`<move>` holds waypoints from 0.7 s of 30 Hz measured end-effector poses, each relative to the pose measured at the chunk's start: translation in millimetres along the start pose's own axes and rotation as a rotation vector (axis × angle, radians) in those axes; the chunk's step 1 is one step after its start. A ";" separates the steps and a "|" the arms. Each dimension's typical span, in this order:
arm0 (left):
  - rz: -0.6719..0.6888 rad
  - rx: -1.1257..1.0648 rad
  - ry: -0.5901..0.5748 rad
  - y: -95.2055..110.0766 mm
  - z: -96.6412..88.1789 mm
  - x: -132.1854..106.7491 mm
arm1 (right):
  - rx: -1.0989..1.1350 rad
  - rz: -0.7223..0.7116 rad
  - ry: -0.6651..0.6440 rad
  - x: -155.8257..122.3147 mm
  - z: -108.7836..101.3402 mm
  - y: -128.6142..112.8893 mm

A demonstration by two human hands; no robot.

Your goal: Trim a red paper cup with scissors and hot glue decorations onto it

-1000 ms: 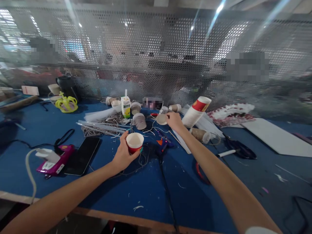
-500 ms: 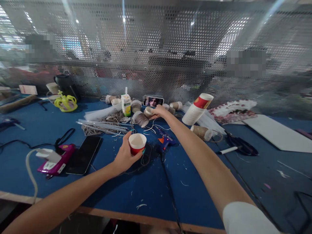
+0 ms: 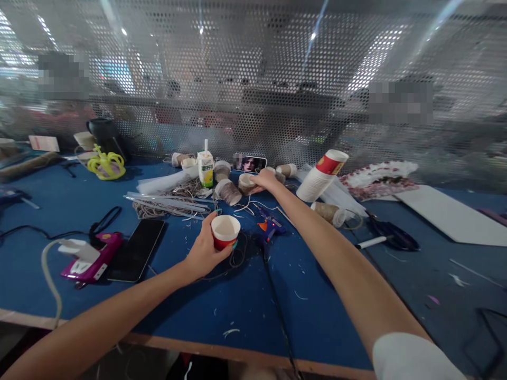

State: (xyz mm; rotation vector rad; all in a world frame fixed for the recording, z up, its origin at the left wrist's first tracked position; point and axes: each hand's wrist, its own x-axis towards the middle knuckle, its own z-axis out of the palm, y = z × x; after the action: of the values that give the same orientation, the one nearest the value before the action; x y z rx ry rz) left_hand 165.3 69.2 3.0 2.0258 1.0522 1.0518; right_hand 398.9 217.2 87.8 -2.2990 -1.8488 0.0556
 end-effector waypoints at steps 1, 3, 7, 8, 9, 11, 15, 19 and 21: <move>-0.003 -0.001 -0.005 0.5 -0.1 0.1 | -0.002 0.005 0.027 -3.1 -1.6 -0.2; -0.005 0.002 -0.013 1.4 -0.3 0.3 | -0.013 0.029 0.096 -9.8 -6.7 1.4; 0.012 0.029 -0.012 2.1 -1.7 0.8 | -0.041 0.039 0.252 -16.3 -15.9 18.5; 0.017 0.039 -0.009 2.0 -2.3 1.1 | -0.049 0.017 0.267 -14.7 -16.0 25.6; 0.023 0.049 -0.006 1.9 -2.9 1.4 | -0.058 -0.025 0.269 -11.5 -14.9 33.3; 0.034 0.073 -0.005 1.6 -4.0 1.9 | -0.101 -0.111 0.223 -1.7 -9.1 48.7; 0.055 0.111 -0.002 0.7 -5.9 2.1 | -0.087 -0.090 0.116 18.4 7.2 69.5; 0.099 0.146 -0.003 -0.3 -6.8 1.4 | -0.100 -0.084 0.151 18.9 17.9 73.2; 0.120 0.152 0.001 -1.3 -6.8 1.4 | -0.122 -0.071 0.219 12.8 21.2 71.7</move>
State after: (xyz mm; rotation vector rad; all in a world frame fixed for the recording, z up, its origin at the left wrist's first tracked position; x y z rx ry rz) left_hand 159.5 72.1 5.8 2.2340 1.0507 1.0613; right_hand 467.7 217.6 55.9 -2.2108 -1.8642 -0.3149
